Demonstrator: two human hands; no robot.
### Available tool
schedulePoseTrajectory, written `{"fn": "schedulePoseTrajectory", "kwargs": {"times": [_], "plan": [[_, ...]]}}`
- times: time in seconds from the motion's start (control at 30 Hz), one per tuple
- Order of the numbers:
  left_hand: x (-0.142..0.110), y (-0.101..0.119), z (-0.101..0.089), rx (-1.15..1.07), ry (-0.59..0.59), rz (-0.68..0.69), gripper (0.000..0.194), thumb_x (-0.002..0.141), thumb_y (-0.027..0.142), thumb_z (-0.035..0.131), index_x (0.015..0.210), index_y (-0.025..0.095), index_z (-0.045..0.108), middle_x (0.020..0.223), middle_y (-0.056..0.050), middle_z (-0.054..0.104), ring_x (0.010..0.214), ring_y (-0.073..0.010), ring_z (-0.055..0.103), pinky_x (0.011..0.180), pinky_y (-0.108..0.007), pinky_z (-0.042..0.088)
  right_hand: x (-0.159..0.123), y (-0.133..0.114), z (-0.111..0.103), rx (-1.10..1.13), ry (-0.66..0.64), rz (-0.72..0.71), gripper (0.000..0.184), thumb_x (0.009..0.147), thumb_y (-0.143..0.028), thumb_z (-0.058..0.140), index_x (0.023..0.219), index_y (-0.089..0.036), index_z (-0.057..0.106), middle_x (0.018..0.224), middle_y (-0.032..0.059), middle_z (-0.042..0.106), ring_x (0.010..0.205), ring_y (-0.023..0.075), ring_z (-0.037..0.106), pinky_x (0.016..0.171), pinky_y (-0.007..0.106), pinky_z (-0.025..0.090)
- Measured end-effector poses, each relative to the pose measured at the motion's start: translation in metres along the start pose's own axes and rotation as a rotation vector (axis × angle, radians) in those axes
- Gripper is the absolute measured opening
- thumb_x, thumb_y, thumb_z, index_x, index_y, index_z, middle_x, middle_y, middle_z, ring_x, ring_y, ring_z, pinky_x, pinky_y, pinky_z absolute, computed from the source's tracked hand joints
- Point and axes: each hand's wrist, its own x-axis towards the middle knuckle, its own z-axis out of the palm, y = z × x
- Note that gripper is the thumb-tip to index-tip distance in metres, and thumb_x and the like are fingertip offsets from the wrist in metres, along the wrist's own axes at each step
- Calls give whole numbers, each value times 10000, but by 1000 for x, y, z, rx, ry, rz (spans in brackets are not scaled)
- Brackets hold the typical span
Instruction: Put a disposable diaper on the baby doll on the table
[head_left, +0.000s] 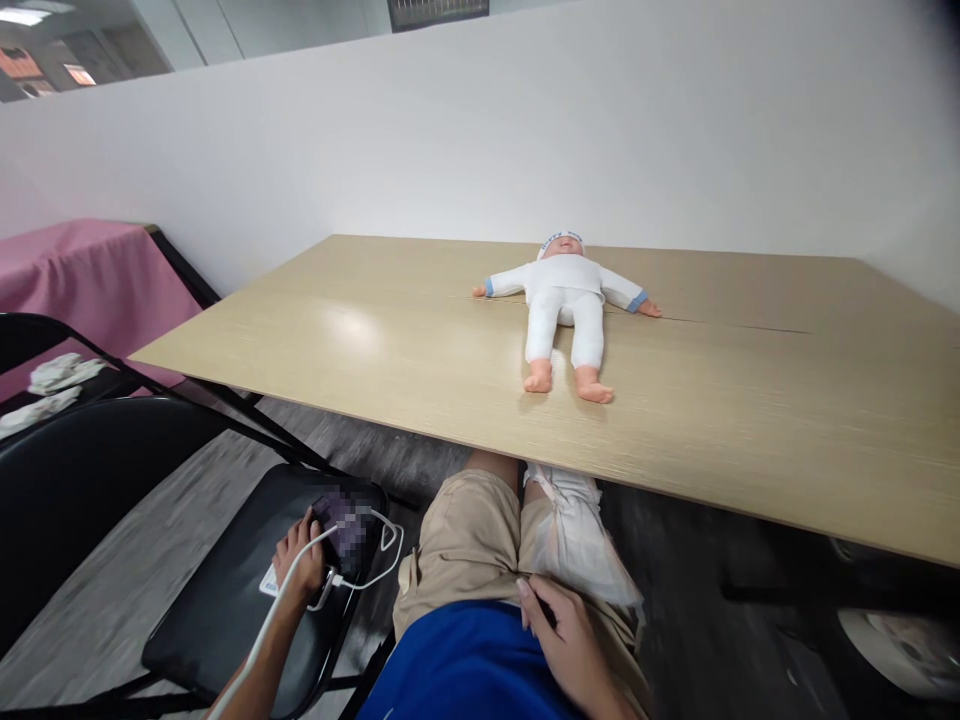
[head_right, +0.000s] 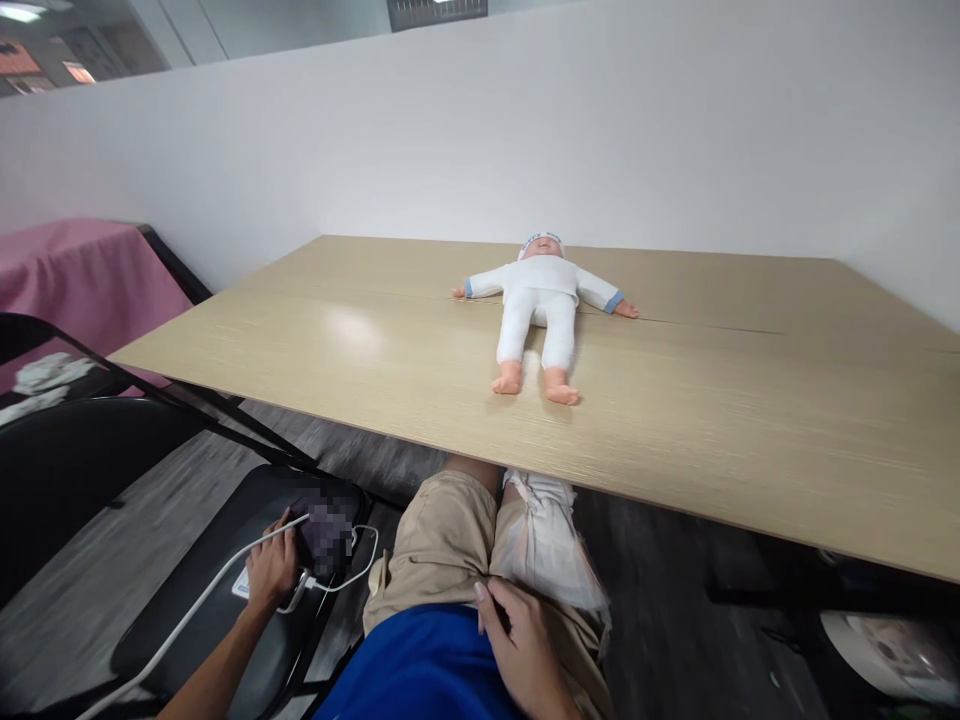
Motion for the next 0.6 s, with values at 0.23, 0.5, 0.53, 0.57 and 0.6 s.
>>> {"fn": "schedulePoseTrajectory", "kwargs": {"times": [0.23, 0.5, 0.53, 0.57, 0.6], "plan": [[1, -1, 1, -6, 10, 3, 666, 1153, 440, 239, 1697, 138, 475, 1627, -229, 581, 1419, -442, 533, 1167, -637, 438, 2, 5, 0, -10, -14, -13, 547, 1169, -539, 440, 721, -246, 553, 691, -4, 631, 670, 159, 627, 717, 244, 467], [-8, -1, 3, -54, 113, 138, 625, 1142, 432, 264, 1632, 186, 564, 1615, -179, 591, 1465, -378, 517, 1224, -571, 417, 3, 5, 0, -16, -8, -1, 585, 1164, -586, 425, 713, -243, 573, 690, 3, 645, 670, 163, 638, 721, 250, 477], [-12, -2, 3, -54, 125, 192, 614, 1139, 426, 275, 1619, 197, 581, 1619, -165, 590, 1467, -368, 514, 1239, -558, 407, 3, 4, 0, -16, -6, -3, 590, 1162, -592, 427, 710, -242, 575, 688, 4, 647, 668, 165, 639, 720, 251, 478], [-15, -2, 3, -48, 120, 246, 603, 1136, 422, 286, 1603, 205, 602, 1621, -154, 591, 1466, -362, 514, 1251, -554, 397, 3, 3, -1, -16, -1, -4, 593, 1160, -595, 431, 706, -242, 578, 686, 5, 648, 667, 167, 641, 717, 253, 479], [-19, -3, 3, -40, 101, 295, 596, 1135, 420, 292, 1582, 209, 626, 1621, -148, 595, 1466, -361, 515, 1259, -557, 390, 4, 2, -1, -16, 2, -5, 595, 1158, -596, 435, 702, -242, 580, 682, 5, 647, 664, 169, 641, 712, 255, 479]]}}
